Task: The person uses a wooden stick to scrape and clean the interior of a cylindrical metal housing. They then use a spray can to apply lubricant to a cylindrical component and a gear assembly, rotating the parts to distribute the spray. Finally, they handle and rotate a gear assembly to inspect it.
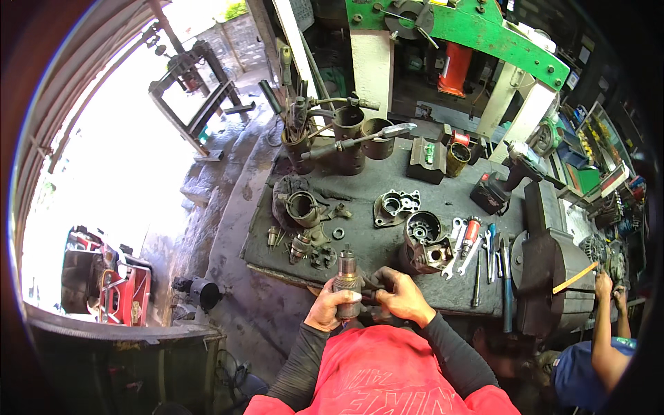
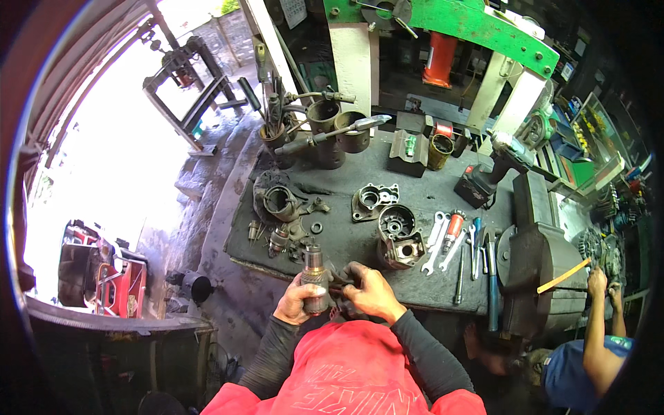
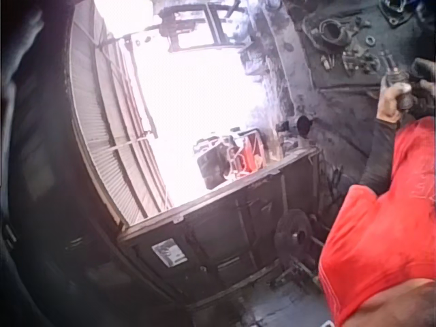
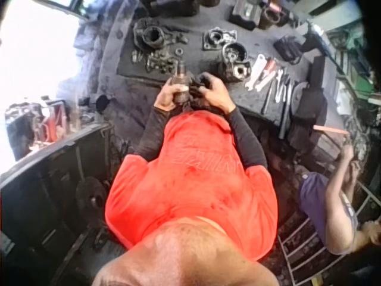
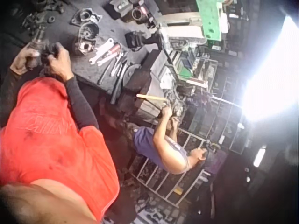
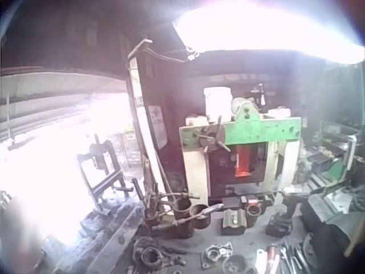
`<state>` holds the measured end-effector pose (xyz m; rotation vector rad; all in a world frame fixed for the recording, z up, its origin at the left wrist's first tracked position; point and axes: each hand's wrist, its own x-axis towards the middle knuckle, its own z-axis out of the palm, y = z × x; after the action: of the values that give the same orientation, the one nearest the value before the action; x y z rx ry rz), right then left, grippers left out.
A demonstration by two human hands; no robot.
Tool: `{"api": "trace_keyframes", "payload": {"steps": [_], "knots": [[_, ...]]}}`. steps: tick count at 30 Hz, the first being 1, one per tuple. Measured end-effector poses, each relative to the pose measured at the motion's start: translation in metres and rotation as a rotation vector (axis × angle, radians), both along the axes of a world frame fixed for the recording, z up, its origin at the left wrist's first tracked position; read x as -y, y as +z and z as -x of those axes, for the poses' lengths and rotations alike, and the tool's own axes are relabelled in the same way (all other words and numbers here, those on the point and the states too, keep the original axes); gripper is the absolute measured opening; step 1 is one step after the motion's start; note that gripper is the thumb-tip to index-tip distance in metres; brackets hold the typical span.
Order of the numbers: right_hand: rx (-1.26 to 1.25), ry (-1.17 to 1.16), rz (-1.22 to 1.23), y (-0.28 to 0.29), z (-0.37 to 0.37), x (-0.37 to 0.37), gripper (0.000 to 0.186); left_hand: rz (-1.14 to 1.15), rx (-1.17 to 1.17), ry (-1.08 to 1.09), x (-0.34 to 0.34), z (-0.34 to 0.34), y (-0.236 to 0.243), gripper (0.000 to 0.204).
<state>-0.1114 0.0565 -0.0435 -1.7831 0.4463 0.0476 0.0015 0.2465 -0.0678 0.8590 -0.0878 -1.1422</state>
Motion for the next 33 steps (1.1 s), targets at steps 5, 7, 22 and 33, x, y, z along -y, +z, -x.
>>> {"api": "trace_keyframes", "payload": {"steps": [5, 7, 22, 33], "knots": [[0.049, 0.137, 0.242, 0.006, 0.044, 0.009, 0.031, -0.163, 0.162, 0.083, 0.02, 0.049, 0.019, 0.044], [0.125, 0.11, 0.311, 0.005, 0.052, 0.01, 0.031, -0.239, 0.167, 0.095, 0.024, 0.066, 0.026, 0.044], [0.229, -0.338, -0.148, -0.011, 0.054, 0.009, 0.034, -0.719, 1.115, -0.21, -0.032, 0.063, 0.057, 0.048], [0.317, 0.454, 0.281, 0.051, 0.048, -0.041, 0.03, -0.616, 1.448, -0.665, -0.061, 0.008, 0.071, 0.057]]}}
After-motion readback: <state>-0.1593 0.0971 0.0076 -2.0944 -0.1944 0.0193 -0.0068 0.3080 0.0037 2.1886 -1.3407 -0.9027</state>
